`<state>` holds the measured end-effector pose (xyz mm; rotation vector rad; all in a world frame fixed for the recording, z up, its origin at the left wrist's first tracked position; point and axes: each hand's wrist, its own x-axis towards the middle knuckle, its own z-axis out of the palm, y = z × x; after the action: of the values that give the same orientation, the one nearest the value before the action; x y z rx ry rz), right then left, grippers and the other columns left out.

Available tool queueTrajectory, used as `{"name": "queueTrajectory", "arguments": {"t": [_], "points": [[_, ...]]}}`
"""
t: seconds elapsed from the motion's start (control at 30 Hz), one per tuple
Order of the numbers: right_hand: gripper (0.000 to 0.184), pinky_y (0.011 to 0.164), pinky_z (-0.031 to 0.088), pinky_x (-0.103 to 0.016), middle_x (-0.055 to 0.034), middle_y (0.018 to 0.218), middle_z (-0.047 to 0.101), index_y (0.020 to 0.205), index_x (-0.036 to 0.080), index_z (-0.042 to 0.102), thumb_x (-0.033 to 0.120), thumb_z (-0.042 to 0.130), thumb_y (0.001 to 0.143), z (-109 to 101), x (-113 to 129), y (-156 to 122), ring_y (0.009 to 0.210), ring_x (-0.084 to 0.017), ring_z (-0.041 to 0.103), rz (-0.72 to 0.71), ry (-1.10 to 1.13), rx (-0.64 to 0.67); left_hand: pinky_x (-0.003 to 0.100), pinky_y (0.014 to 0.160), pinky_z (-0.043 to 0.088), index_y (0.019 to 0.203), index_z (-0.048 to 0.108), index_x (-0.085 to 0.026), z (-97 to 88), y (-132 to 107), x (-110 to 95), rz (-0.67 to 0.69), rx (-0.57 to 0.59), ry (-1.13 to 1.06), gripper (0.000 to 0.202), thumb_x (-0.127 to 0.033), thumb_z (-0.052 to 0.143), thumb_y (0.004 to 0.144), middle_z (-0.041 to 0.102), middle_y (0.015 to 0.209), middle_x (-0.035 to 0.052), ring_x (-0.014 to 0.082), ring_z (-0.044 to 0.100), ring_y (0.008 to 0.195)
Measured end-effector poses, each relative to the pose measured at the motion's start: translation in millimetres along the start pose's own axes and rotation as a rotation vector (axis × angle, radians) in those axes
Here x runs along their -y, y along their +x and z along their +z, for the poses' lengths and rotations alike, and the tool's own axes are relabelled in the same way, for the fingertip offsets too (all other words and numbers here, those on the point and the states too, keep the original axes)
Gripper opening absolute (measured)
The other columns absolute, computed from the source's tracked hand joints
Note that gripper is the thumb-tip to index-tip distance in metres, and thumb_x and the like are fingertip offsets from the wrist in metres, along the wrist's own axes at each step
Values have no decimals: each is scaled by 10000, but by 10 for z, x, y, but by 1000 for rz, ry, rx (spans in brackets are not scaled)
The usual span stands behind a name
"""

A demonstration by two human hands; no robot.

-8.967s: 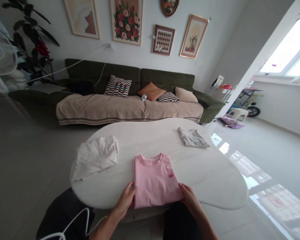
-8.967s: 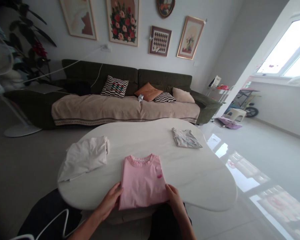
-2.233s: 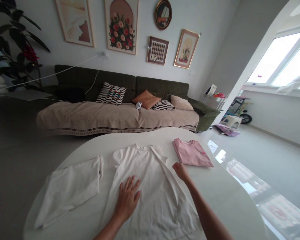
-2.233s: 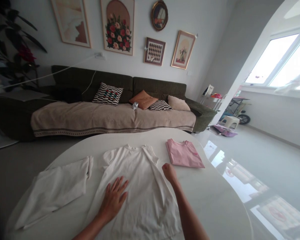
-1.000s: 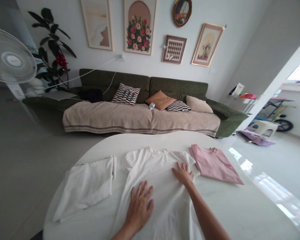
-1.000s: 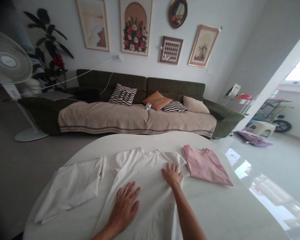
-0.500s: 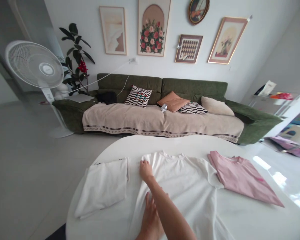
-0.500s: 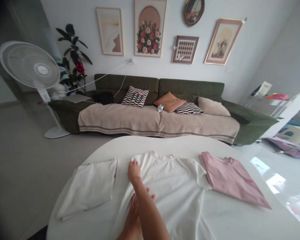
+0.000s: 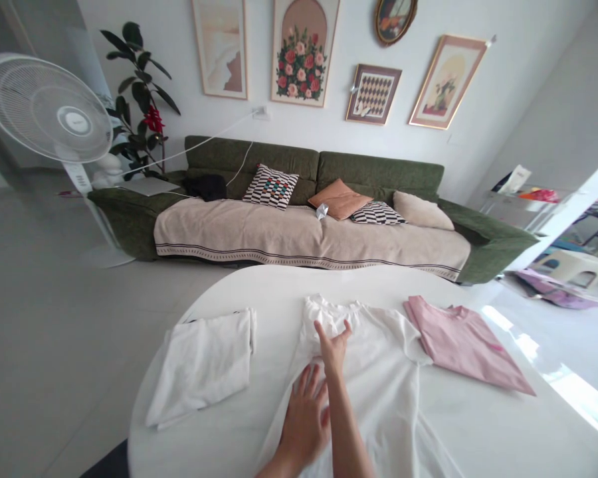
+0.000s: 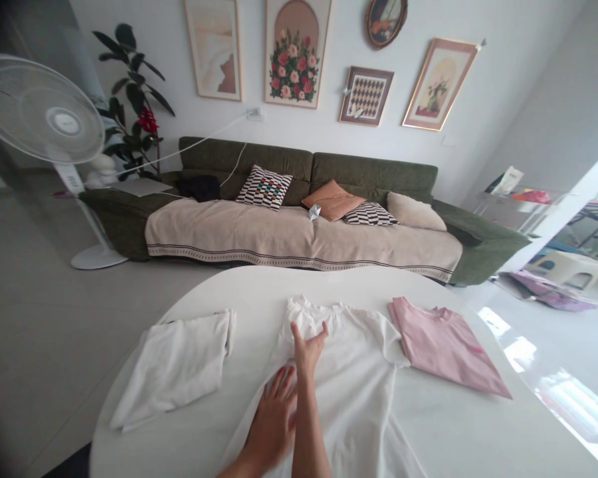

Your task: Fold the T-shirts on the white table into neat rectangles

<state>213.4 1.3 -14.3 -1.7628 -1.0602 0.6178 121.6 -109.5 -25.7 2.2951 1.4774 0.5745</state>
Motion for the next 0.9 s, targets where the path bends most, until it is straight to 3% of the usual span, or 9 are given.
{"name": "queueTrajectory", "arguments": {"t": [0.1,0.2,0.27,0.37,0.53,0.6,0.7,0.8,0.9], "points": [[551,735,411,-315,-170,995,599,1090,118,498,468,541,666,-30,51,-12,941,-274,554,6,-193,-17,410,1061,221,1360,245,-316,11,-7,19,6,-10,8,589,-242,411,800,138,1454,-61,213,135,1329],[243,653,414,-301,-128,766,639,810,138,596,323,490,692,-42,137,20,781,-255,599,-3,-279,33,432,1060,225,1362,233,-317,67,-2,64,1,-26,9,571,-217,375,819,153,1450,-59,220,145,1327],[218,637,416,-300,-121,703,640,740,134,608,265,434,724,39,292,9,742,-247,608,-43,-292,65,471,1065,201,1359,237,-328,117,9,103,0,-7,10,547,-210,352,837,202,1439,-54,229,173,1320],[254,687,428,-270,-96,848,658,878,149,620,222,403,767,319,669,-133,817,-203,611,-186,-253,144,520,1064,151,1343,285,-326,175,30,149,-1,51,23,525,-255,399,835,282,1413,-23,255,226,1302],[496,786,440,-220,13,1088,617,1213,279,456,280,576,732,546,991,-412,938,-132,590,-649,-131,553,505,1061,156,1322,345,-310,182,19,127,-22,37,61,494,-303,417,833,255,1427,-4,266,190,1311],[459,884,402,-272,-56,1199,550,1257,210,413,274,481,808,328,814,-374,1064,-153,527,-675,-160,504,509,1064,140,1335,305,-332,158,1,85,-9,9,75,504,-306,398,840,265,1424,-14,254,197,1311],[401,973,308,-412,-170,1316,412,1224,110,448,199,344,848,-291,271,-219,1226,-238,366,-503,-306,287,534,1057,109,1337,278,-359,109,-10,17,-3,-26,115,514,-317,391,838,245,1433,-29,248,180,1316],[435,962,298,-444,-117,1366,361,1229,175,457,142,296,827,-1081,-403,-168,1271,-255,287,-280,-677,137,537,1049,106,1330,293,-361,76,1,-19,-13,-20,141,495,-342,372,842,218,1443,-30,241,155,1322],[442,916,349,-337,-114,1273,470,1212,186,467,143,287,811,-1848,-980,-329,1165,-215,435,-166,-834,56,516,1045,128,1324,311,-358,66,13,-31,-19,-11,157,496,-345,381,833,233,1438,-24,233,168,1318]]}}
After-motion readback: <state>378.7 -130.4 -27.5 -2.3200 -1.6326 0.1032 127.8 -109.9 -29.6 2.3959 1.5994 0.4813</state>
